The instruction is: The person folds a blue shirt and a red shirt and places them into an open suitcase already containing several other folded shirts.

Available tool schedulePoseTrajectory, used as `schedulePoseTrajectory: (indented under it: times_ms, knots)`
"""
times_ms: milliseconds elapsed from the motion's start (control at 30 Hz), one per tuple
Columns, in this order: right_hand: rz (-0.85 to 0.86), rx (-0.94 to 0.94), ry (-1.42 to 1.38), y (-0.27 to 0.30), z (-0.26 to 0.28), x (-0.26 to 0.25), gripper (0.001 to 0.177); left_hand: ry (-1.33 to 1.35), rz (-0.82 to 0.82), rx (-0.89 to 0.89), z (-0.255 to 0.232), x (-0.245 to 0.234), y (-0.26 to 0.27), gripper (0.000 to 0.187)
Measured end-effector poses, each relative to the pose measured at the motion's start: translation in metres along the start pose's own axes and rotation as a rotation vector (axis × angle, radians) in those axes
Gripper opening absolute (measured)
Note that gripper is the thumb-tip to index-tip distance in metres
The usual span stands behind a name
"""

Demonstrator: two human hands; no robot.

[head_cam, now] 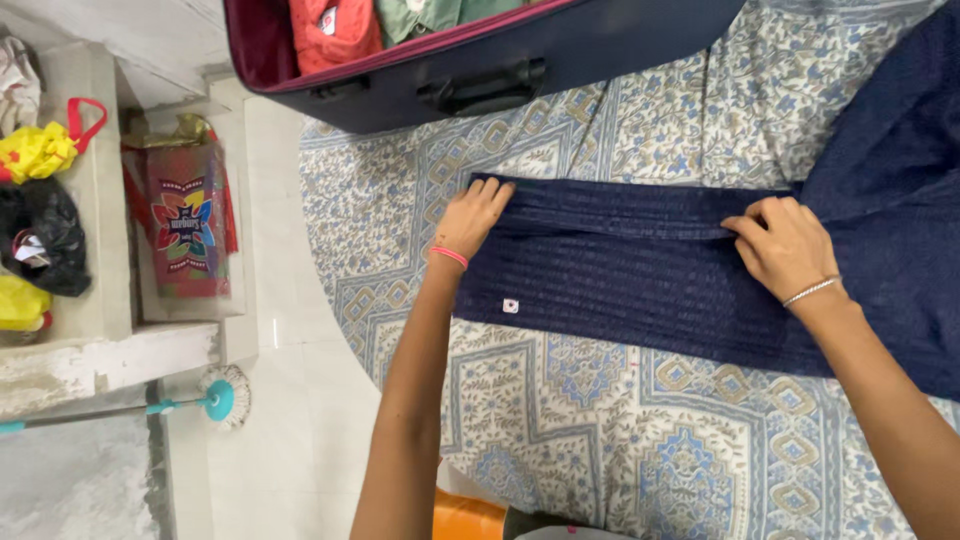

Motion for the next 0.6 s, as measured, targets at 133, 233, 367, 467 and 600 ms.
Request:
schedulePoseTrajectory:
  times_ms: [133,233,367,467,600]
  knots:
    - [0.003,0.041,0.017,0.018,0.003,0.008,0.024,0.001,0.01,0.02,-0.015,0.002,0.018,0.049]
    - [-0.012,0.087,0.013,0.027,-0.001,0.012,0.022,0.022,0.017,0.019,-0.02,0.004,0.032,0.053]
    - [0.026,0.107,0.018,0.031,-0.001,0.02,0.024,0.07,0.096,0.033,-0.027,0.009,0.042,0.051]
    - [0.041,0.146,0.027,0.031,0.003,0.025,0.025,0.143,0.066,-0.09,-0.03,0.01,0.043,0.059]
    - [-0.041,0.247,0.0,0.019,0.022,0.028,0.015,0.287,-0.088,-0.372,-0.042,0.01,0.032,0.046]
Point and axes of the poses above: each hand's wrist, its own y-axis away from the middle knuckle, its own x-axis out of the palm, z = x × y, the point moved 6 cm from there along -y, towards the middle knuckle, and after that the axes turned 11 degrees about x, right-handed, at the moved point
